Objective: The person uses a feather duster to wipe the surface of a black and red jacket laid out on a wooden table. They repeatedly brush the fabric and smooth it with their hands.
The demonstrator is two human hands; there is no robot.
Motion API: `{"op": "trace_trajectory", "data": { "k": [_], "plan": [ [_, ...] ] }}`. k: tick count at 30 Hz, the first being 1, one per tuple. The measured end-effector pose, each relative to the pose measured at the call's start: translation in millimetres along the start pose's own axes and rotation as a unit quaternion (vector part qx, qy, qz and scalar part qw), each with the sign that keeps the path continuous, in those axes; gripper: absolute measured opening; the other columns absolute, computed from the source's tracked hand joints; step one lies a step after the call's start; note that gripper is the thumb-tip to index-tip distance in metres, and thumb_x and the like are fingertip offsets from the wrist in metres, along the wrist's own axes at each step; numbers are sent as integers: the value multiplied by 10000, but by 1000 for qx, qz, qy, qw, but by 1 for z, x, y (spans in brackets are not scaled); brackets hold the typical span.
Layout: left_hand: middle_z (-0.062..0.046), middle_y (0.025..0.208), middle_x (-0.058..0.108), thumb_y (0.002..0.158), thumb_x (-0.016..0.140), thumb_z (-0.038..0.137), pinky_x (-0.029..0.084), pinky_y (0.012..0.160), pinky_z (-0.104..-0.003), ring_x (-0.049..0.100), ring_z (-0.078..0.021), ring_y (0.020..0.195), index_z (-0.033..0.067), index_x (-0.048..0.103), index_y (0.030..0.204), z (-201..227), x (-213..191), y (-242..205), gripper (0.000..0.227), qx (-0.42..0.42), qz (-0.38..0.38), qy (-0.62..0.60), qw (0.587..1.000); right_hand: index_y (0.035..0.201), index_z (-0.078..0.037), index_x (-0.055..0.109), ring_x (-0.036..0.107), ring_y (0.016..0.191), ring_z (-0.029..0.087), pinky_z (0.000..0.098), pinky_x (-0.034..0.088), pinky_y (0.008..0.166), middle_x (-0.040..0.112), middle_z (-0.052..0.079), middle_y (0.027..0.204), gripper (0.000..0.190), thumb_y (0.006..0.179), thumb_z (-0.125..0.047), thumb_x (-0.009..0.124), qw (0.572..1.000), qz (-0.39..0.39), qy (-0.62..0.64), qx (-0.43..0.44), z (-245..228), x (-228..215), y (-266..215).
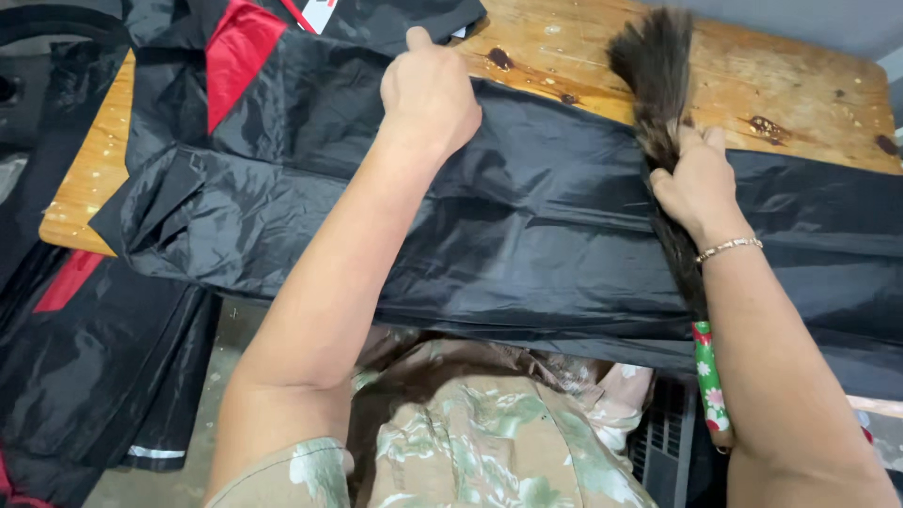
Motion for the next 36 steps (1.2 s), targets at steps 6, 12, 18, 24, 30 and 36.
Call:
{"op": "trace_trajectory", "data": {
  "k": [6, 12, 18, 24, 30, 36],
  "plan": [
    [-159, 1214, 694, 882, 657, 335, 591, 833, -392, 704, -292, 1094, 144, 735, 1209, -11, -49, -8, 386, -42, -22, 39, 998, 1287, 70, 581, 547, 1110, 491, 435, 419, 1063, 529, 320, 1216, 550, 795, -140, 709, 994, 94, 14, -54, -7, 30, 29],
    [-121, 1176, 617, 711, 791, 332, 591, 692, -371, 723, -263, 925, 186, 677, 1162, -4, -34, -7, 487, -59, 129, 92, 986, 1142, 42, 640, 554, 1067, 471, 440, 441, 1036, 573, 296, 1140, 400, 779, -125, 658, 971, 185, 119, -94, -73, 58, 33],
    [-180, 1091, 614, 918, 622, 421, 381, 972, -748, 604, -479, 1056, 77, 710, 1102, 59, 33, -47, 400, 51, 215, 5, 975, 1234, -78, 591, 583, 1003, 447, 467, 468, 959, 428, 200, 1189, 281, 963, -149, 604, 970, 131, 167, -120, -140, -8, -56],
    [-295, 1662, 150, 1043, 298, 621, 42, 1147, -794, 64, -553, 1512, 83, 283, 1618, 73, 71, -68, 788, 105, 48, -24, 993, 1591, -11, 244, 646, 866, 600, 713, 508, 758, 432, 273, 1225, 706, 1039, -381, 481, 992, -54, -115, -4, -122, 7, -111],
    [-345, 1647, -9, 702, 803, 449, 57, 1147, -831, -33, -605, 1492, 73, 379, 1560, 71, 81, -72, 1028, 146, 50, 38, 987, 1553, -173, 472, 631, 617, 305, 458, 549, 429, 488, 117, 1020, 741, 872, -351, 702, 954, 100, -233, -157, -130, 32, -126],
    [-289, 1672, 49, 1073, 278, 523, -5, 1156, -798, -35, -584, 1497, 169, 257, 1648, 66, 60, -81, 676, 135, 45, -38, 989, 1537, -201, 489, 753, 948, 396, 534, 608, 636, 688, 154, 1225, 616, 928, -169, 404, 965, -34, -261, 22, 4, 24, -65]
  ]
}}
Point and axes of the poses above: each hand's wrist, its own y-axis towards the middle knuckle, its own x-axis out of the palm, z = x × y, the point moved 5 cm from there along y, towards the middle knuckle
